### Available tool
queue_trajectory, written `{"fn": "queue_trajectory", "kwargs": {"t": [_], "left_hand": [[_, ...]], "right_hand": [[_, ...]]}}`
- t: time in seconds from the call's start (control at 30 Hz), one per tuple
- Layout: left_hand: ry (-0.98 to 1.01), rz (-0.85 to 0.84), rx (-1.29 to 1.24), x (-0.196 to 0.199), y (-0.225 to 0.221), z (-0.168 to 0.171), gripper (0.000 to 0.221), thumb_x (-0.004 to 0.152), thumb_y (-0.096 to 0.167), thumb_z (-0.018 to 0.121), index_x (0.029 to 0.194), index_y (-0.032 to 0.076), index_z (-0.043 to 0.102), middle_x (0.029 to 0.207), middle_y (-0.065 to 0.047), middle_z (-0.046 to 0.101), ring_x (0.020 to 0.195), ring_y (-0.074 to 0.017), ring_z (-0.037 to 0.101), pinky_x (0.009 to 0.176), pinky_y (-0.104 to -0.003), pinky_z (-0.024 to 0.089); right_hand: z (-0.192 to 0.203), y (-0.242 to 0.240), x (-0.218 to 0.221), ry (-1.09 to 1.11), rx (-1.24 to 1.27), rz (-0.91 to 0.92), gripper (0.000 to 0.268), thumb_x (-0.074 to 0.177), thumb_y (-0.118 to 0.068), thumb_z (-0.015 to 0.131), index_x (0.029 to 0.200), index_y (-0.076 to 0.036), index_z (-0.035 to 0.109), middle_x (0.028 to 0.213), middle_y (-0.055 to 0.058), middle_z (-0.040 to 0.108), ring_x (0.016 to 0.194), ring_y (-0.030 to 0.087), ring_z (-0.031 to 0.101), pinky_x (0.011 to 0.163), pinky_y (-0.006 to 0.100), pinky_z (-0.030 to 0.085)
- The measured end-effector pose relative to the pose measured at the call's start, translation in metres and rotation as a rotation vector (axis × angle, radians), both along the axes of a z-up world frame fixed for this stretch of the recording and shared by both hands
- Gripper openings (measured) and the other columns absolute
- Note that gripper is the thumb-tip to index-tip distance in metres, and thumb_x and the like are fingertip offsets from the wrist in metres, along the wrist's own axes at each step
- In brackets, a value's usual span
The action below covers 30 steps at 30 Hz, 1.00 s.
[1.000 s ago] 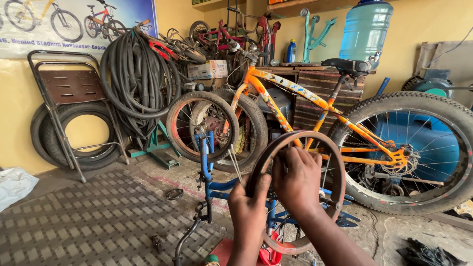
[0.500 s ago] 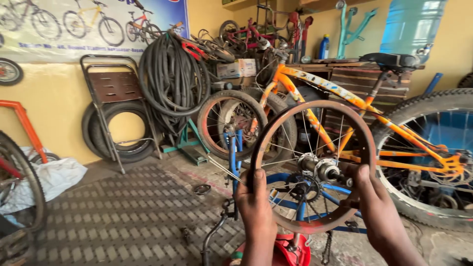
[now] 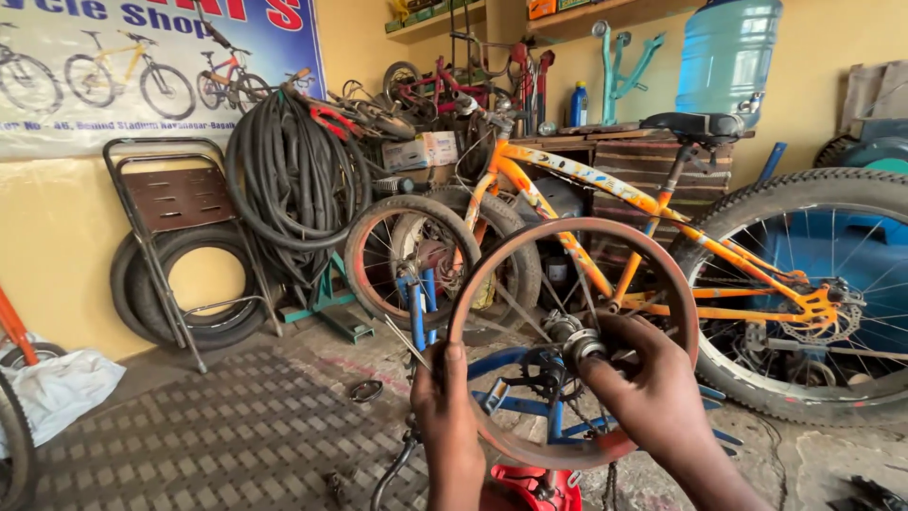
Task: The person unpacks spokes, threads them through a bicycle wheel hub and rim by hand, and bends them using pliers.
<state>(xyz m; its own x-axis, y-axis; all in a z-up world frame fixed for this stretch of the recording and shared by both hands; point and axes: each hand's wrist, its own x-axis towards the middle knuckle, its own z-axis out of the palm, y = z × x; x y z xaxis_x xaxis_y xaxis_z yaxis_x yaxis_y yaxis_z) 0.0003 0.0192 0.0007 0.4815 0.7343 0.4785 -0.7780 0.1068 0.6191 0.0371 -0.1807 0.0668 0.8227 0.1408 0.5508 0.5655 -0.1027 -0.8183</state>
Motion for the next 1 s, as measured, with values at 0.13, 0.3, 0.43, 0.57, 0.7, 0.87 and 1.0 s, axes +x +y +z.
{"fn": "queue_trajectory", "kwargs": {"t": [0.13,0.3,0.43,0.57,0.7,0.87,1.0], "left_hand": [[0.1,0.007,0.047,-0.007,0.002,0.007,0.032,0.096,0.034,0.067,0.104,0.004,0.071,0.083,0.004,0.058,0.074,-0.0075,0.048,0.064,-0.025,0.037],[0.168,0.062,0.149,-0.014,0.013,0.008,0.03,0.096,0.034,0.068,0.104,0.006,0.074,0.077,0.005,0.053,0.07,-0.0062,0.045,0.061,-0.026,0.036],[0.132,-0.19,0.16,-0.017,0.02,0.009,0.028,0.09,0.03,0.078,0.1,0.006,0.07,0.075,0.005,0.054,0.064,-0.0063,0.042,0.056,-0.025,0.032],[0.053,-0.199,0.105,-0.01,0.018,0.002,0.031,0.081,0.031,0.082,0.101,0.009,0.071,0.079,0.005,0.063,0.068,-0.0056,0.053,0.061,-0.023,0.042],[0.032,-0.138,0.052,-0.005,0.016,-0.003,0.03,0.082,0.029,0.081,0.101,0.008,0.069,0.077,0.004,0.062,0.065,-0.0074,0.052,0.058,-0.025,0.041],[-0.096,-0.117,0.047,-0.01,0.007,0.004,0.024,0.088,0.023,0.079,0.1,0.006,0.067,0.077,0.003,0.055,0.066,-0.0077,0.046,0.06,-0.025,0.038],[-0.168,-0.157,0.021,-0.008,0.002,0.005,0.023,0.089,0.021,0.078,0.1,0.006,0.064,0.077,0.002,0.056,0.065,-0.0088,0.046,0.059,-0.026,0.038]], "right_hand": [[0.005,-0.006,-0.005,-0.332,-0.244,-0.008,0.052,0.07,-0.015,0.071,0.12,-0.001,0.071,0.106,0.015,0.074,0.098,0.027,0.071,0.086,0.038,0.057],[0.008,-0.011,-0.007,-0.582,-0.382,0.066,0.05,0.069,-0.011,0.07,0.117,-0.001,0.072,0.11,0.016,0.072,0.101,0.032,0.07,0.089,0.04,0.053],[0.006,-0.013,-0.006,-0.463,-0.44,0.102,0.058,0.07,-0.009,0.068,0.128,-0.006,0.069,0.109,0.015,0.07,0.101,0.03,0.068,0.086,0.04,0.056],[0.009,-0.013,-0.012,-0.64,-0.39,0.076,0.055,0.074,-0.012,0.075,0.128,-0.005,0.068,0.119,0.014,0.069,0.108,0.03,0.068,0.091,0.04,0.054],[0.019,-0.019,-0.024,-0.621,-0.296,0.06,0.064,0.07,-0.017,0.083,0.129,-0.006,0.064,0.123,0.012,0.067,0.106,0.027,0.069,0.091,0.038,0.054],[0.005,-0.015,-0.012,-0.338,-0.303,-0.065,0.066,0.066,-0.021,0.089,0.126,-0.01,0.066,0.109,0.008,0.073,0.088,0.022,0.072,0.081,0.037,0.06],[0.002,0.001,-0.008,-0.237,-0.219,-0.059,0.069,0.067,-0.024,0.089,0.128,-0.009,0.062,0.111,0.01,0.074,0.089,0.021,0.073,0.077,0.037,0.062]]}}
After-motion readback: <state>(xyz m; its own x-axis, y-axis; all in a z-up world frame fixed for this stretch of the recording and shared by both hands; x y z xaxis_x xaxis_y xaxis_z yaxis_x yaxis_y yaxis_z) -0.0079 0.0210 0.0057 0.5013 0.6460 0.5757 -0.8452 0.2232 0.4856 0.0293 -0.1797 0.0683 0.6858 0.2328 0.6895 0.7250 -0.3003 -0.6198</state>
